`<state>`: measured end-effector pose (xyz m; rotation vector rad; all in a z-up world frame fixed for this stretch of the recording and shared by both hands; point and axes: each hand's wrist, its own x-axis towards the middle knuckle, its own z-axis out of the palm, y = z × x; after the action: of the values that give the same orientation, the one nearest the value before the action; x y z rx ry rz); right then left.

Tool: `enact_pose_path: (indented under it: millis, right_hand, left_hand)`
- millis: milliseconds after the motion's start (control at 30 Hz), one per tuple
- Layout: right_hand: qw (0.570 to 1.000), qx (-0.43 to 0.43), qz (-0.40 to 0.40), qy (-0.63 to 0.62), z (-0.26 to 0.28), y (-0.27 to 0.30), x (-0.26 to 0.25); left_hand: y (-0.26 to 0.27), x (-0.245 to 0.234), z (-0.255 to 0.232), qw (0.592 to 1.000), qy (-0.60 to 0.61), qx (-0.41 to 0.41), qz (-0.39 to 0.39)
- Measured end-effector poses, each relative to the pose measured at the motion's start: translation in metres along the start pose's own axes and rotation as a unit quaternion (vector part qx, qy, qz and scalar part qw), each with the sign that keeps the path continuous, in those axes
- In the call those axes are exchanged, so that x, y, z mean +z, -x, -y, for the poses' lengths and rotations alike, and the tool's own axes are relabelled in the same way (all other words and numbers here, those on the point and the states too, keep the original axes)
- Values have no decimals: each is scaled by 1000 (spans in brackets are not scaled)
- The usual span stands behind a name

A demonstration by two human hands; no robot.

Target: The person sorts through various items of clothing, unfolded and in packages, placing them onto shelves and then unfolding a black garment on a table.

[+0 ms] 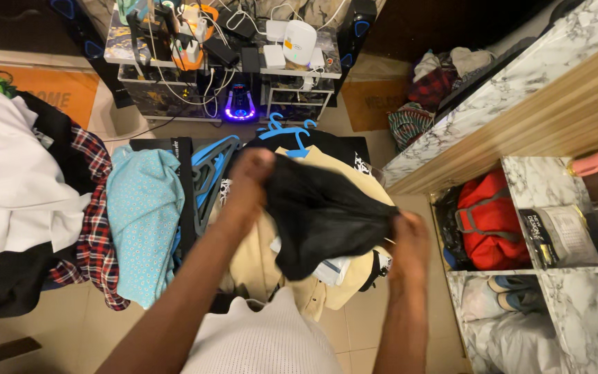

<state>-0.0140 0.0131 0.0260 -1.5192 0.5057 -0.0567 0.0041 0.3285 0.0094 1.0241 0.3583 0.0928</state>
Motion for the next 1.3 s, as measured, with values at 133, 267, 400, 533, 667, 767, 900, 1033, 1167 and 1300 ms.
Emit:
enact_pose_path:
  millis: [133, 267, 400, 533, 667, 767, 900, 1033, 1167, 1300]
  right_hand:
    - [989, -77, -69, 104, 2, 6, -15]
    - [948, -212, 170, 168, -7, 25, 37]
    - [941, -73, 313, 106, -18, 23, 85]
    - [940, -4, 342, 9, -25, 12, 115]
    - [930, 15, 360, -79, -12, -6, 144]
    - [921, 9, 374, -112, 6, -17, 160]
    - [922, -9, 373, -101, 30, -22, 158]
    - [938, -28, 340, -65, 52, -26, 126]
    - [954, -61, 290, -51, 71, -36, 89]
    - [965, -80, 247, -39, 86, -42, 54]
  left_hand:
    - [-10, -3, -22, 990, -113, 88, 16]
    - [26, 61, -29, 924, -333, 162, 99]
    - [80, 119, -39, 882, -283, 239, 291]
    - [130, 138, -45, 843, -179, 165, 479]
    - [151, 131, -49, 781, -124, 184, 583]
    - [141, 116, -57, 761, -165, 153, 608]
    - [115, 84, -72, 758, -293, 154, 562]
    - [107, 77, -42, 738, -344, 183, 551]
    - [119, 86, 40, 556, -424, 182, 692]
    - [92, 77, 102, 787, -311, 287, 450]
